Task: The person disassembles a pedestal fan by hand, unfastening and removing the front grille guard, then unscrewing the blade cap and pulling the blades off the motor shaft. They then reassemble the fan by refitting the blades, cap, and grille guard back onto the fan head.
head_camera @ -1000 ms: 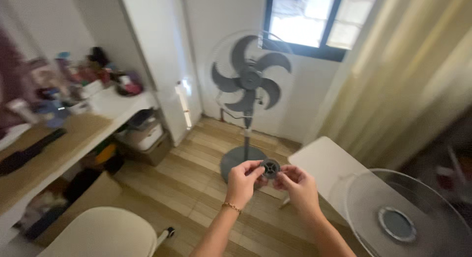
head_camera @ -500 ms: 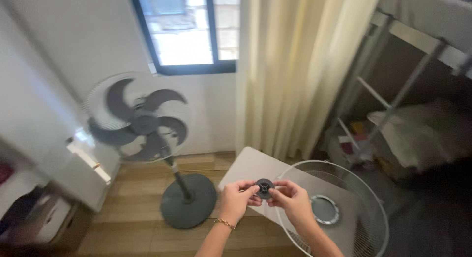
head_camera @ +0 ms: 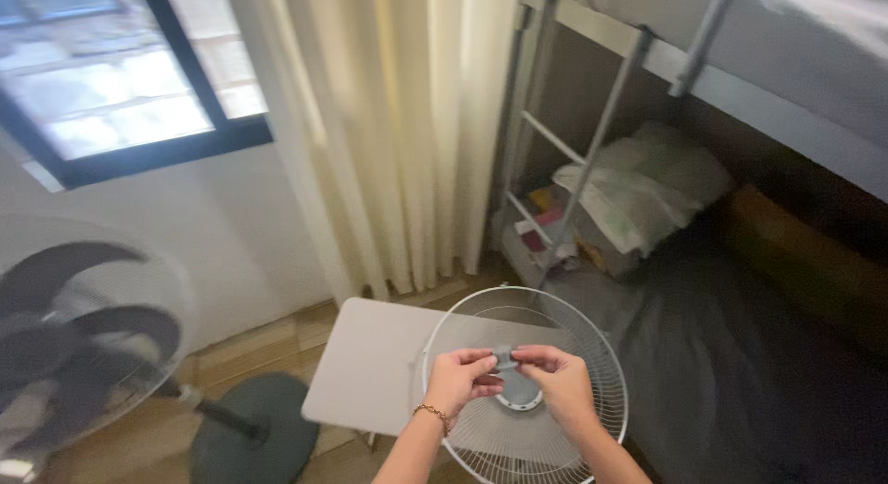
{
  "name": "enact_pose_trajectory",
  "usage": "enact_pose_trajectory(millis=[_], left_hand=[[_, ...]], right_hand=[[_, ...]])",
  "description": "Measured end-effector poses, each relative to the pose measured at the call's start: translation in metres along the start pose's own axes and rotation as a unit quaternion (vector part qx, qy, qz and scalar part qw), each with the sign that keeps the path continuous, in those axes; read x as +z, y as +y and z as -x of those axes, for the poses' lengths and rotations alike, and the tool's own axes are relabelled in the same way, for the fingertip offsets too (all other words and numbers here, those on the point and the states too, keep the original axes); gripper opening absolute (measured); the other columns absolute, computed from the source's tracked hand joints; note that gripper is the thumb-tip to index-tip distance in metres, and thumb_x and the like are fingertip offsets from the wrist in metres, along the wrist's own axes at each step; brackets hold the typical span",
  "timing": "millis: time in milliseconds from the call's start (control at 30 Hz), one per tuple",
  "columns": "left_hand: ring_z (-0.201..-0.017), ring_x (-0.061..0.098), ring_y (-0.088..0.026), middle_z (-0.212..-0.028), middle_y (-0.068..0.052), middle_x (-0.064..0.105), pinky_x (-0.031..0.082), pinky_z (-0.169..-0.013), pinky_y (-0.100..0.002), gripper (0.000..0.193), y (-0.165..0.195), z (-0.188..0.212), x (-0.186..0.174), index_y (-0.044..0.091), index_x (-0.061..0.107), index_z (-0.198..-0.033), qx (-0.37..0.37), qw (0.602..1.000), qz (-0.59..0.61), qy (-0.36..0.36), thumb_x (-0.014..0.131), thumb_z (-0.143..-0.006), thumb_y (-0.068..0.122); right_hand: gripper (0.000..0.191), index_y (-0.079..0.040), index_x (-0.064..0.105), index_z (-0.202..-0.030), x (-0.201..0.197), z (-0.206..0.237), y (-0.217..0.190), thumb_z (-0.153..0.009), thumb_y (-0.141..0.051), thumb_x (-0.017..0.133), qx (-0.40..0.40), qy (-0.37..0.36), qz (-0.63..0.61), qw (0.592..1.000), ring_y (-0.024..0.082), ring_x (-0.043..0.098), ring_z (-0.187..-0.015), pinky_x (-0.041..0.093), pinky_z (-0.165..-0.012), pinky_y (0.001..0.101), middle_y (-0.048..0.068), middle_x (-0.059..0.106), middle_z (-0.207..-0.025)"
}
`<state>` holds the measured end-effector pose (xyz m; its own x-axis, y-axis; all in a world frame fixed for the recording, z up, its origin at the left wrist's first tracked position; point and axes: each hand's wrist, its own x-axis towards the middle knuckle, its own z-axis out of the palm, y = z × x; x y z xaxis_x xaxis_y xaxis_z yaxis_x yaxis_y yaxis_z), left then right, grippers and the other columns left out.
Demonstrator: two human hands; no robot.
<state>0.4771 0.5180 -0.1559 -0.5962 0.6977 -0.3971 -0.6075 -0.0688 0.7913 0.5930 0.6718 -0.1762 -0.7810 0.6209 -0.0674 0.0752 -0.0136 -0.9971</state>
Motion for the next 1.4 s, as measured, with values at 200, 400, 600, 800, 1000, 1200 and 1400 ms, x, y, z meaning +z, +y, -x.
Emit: enact_pose_trajectory(millis=[200, 400, 600, 800, 1000, 1200, 1400], left_hand=[[-0.071, 0.072, -0.026, -0.1, -0.018, 0.074, 0.063, -0.065, -0.035, 0.043, -0.018, -0.043, -0.003, 0.0, 0.061, -0.124, -0.033, 0.999, -0.003, 0.016, 0.071, -0.083, -0.006], [-0.07, 0.075, -0.017, -0.093, -0.016, 0.079, 0.064, -0.063, -0.031, 0.035, -0.014, -0.082, -0.048, -0.007, 0.073, -0.114, 0.034, 0.986, -0.135, 0.094, 0.078, -0.079, -0.007], [-0.071, 0.075, -0.017, -0.089, -0.013, 0.079, 0.066, -0.065, -0.029, 0.026, 0.021, -0.111, -0.116, -0.003, 0.079, -0.106, 0.029, 0.966, -0.147, 0.209, 0.077, -0.081, -0.005], [-0.067, 0.074, -0.02, -0.09, -0.014, 0.079, 0.064, -0.062, -0.032, 0.022, 0.053, -0.157, -0.196, -0.006, 0.076, -0.108, 0.007, 0.95, -0.094, 0.298, 0.072, -0.086, -0.006], [-0.063, 0.071, -0.019, -0.084, -0.014, 0.077, 0.061, -0.057, -0.032, 0.021, 0.064, -0.19, -0.287, -0.006, 0.076, -0.105, 0.007, 0.928, -0.107, 0.357, 0.074, -0.084, -0.009], [-0.062, 0.071, -0.019, -0.083, -0.013, 0.079, 0.059, -0.055, -0.031, 0.019, 0.044, -0.212, -0.348, -0.005, 0.077, -0.1, 0.028, 0.922, -0.14, 0.359, 0.074, -0.082, -0.009], [-0.064, 0.073, -0.016, -0.082, -0.012, 0.078, 0.061, -0.057, -0.03, 0.017, 0.027, -0.248, -0.358, -0.003, 0.079, -0.097, 0.017, 0.912, -0.129, 0.388, 0.075, -0.081, -0.007]], right_hand=[[0.027, 0.005, 0.074, -0.112, -0.017, -0.013, 0.037, -0.086, 0.002, 0.067, 0.118, 0.057, -0.094, 0.987, 0.019, 0.076, -0.086, 0.061, -0.078, 0.0315, 0.011, 0.079, -0.102], [0.032, 0.006, 0.073, -0.122, 0.024, -0.039, 0.071, -0.092, -0.004, 0.066, 0.155, 0.002, -0.093, 0.984, 0.018, 0.064, -0.075, 0.056, -0.066, 0.0298, 0.016, 0.074, -0.105], [0.043, -0.003, 0.068, -0.13, 0.113, -0.092, 0.078, -0.089, -0.013, 0.063, 0.157, -0.042, -0.002, 0.987, 0.016, 0.072, -0.094, 0.06, -0.08, 0.0319, 0.005, 0.077, -0.116], [0.048, -0.006, 0.066, -0.139, 0.203, -0.154, 0.093, -0.095, -0.025, 0.059, 0.215, -0.112, -0.056, 0.969, 0.023, 0.062, -0.121, 0.048, -0.099, 0.0443, 0.014, 0.068, -0.133], [0.059, -0.006, 0.054, -0.148, 0.284, -0.189, 0.117, -0.098, -0.035, 0.045, 0.295, -0.166, -0.158, 0.928, 0.025, 0.045, -0.148, 0.028, -0.121, 0.0479, 0.006, 0.054, -0.158], [0.063, -0.005, 0.045, -0.154, 0.336, -0.214, 0.139, -0.102, -0.039, 0.036, 0.307, -0.183, -0.159, 0.92, 0.024, 0.038, -0.152, 0.023, -0.124, 0.0444, 0.007, 0.045, -0.163], [0.056, -0.01, 0.043, -0.152, 0.359, -0.239, 0.159, -0.101, -0.033, 0.039, 0.319, -0.092, -0.23, 0.915, 0.031, 0.042, -0.148, 0.027, -0.124, 0.045, 0.015, 0.048, -0.159]])
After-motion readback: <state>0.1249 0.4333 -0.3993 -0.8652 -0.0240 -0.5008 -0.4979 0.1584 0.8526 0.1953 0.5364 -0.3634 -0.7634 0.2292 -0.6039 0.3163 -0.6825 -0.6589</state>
